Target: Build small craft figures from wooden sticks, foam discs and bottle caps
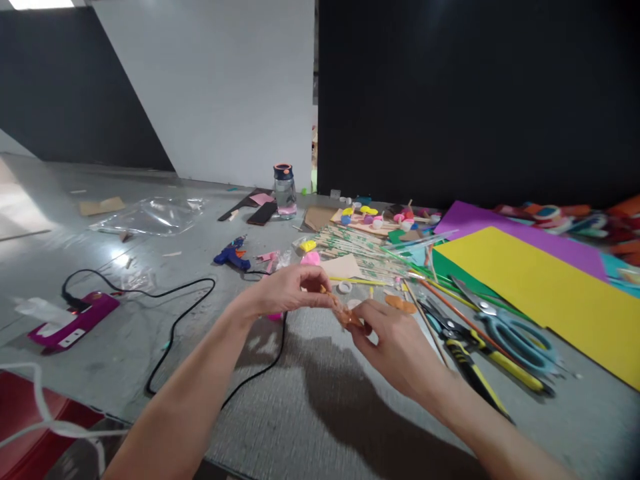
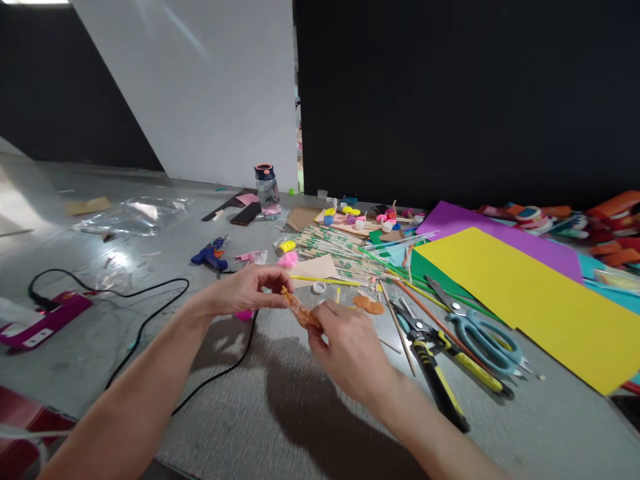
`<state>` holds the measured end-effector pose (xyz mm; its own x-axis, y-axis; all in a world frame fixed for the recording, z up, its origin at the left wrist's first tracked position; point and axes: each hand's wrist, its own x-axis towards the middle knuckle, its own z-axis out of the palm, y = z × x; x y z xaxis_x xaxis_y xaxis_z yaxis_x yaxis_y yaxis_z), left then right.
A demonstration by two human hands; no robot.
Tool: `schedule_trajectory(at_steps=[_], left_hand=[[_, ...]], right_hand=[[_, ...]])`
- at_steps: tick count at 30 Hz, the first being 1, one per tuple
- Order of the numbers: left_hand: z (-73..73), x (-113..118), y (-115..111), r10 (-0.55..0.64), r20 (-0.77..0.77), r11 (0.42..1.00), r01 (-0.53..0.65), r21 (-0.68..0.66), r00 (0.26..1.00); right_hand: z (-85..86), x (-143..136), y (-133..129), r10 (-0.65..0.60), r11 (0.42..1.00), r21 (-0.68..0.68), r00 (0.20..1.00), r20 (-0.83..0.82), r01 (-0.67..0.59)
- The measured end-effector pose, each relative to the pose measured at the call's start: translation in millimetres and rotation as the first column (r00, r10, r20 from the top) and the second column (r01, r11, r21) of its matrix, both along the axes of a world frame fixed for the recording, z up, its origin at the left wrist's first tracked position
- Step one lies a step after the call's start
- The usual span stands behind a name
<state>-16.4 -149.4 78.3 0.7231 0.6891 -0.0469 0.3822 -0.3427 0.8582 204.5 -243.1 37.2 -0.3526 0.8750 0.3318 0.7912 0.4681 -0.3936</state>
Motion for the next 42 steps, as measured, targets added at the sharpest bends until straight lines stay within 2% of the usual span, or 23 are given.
schedule_trajectory(at_steps=[3,7,9,15,18,21,25,27,29,36,42], left_hand=[[1.9,0.3,-1.6,-0.029,-0.084,0.995,0.037,0.089,0.996],[-0.9,-0.5,0.8,-0.082,-0.121,0.995,0.089,0.053,0.989],[-3.2,0.2,2.6,-0.098,-0.119,0.993,0.104,0.049,0.988],[-4.4,5.2,0.6,-0.081,-0.159,0.988,0.101,0.121,0.984],[-6.1,4.7,0.7,-0.110,-0.203,0.994,0.113,0.004,0.973],[-10.8,3.0,3.6,-0.112,-0.192,0.982,0.079,-0.170,0.975],[-14.8,3.8,5.2,-0.113,-0.105,0.947,0.075,-0.314,0.988],[-14.4,5.1,4.2,-0.114,-0.090,0.939,0.078,-0.335,0.989],[-13.8,5.8,3.1,-0.104,-0.092,0.940,0.068,-0.334,0.990],[-17.5,4.9,5.1,-0.110,-0.153,0.944,0.055,-0.325,0.982],[-26.7,9.2,6.9,-0.119,-0.198,0.961,0.063,-0.268,0.973]], right_hand=[[-2.9,-6.1,-4.9,-0.035,0.996,-0.078,0.999,-0.036,0.032],[-10.4,-11.5,-8.9,-0.074,0.951,-0.310,0.979,-0.189,0.012],[-12.5,-11.8,-8.2,-0.093,0.925,-0.379,0.966,-0.241,-0.006],[-12.7,-9.8,-4.6,-0.117,0.934,-0.357,0.970,-0.215,0.034],[-14.8,-10.5,-5.3,-0.119,0.929,-0.370,0.967,-0.225,0.029],[-18.2,-11.8,-6.8,-0.119,0.917,-0.399,0.940,-0.319,-0.019],[-23.5,-11.7,-7.0,-0.135,0.839,-0.510,0.835,-0.533,-0.190],[-26.6,-10.7,-5.8,-0.123,0.835,-0.501,0.811,-0.571,-0.227],[-29.6,-9.5,-4.1,-0.083,0.867,-0.445,0.815,-0.574,-0.224],[-31.9,-7.1,-2.3,0.019,0.946,-0.280,0.889,-0.458,-0.164],[-28.0,-8.4,-2.8,0.041,0.955,-0.254,0.918,-0.393,-0.152]])
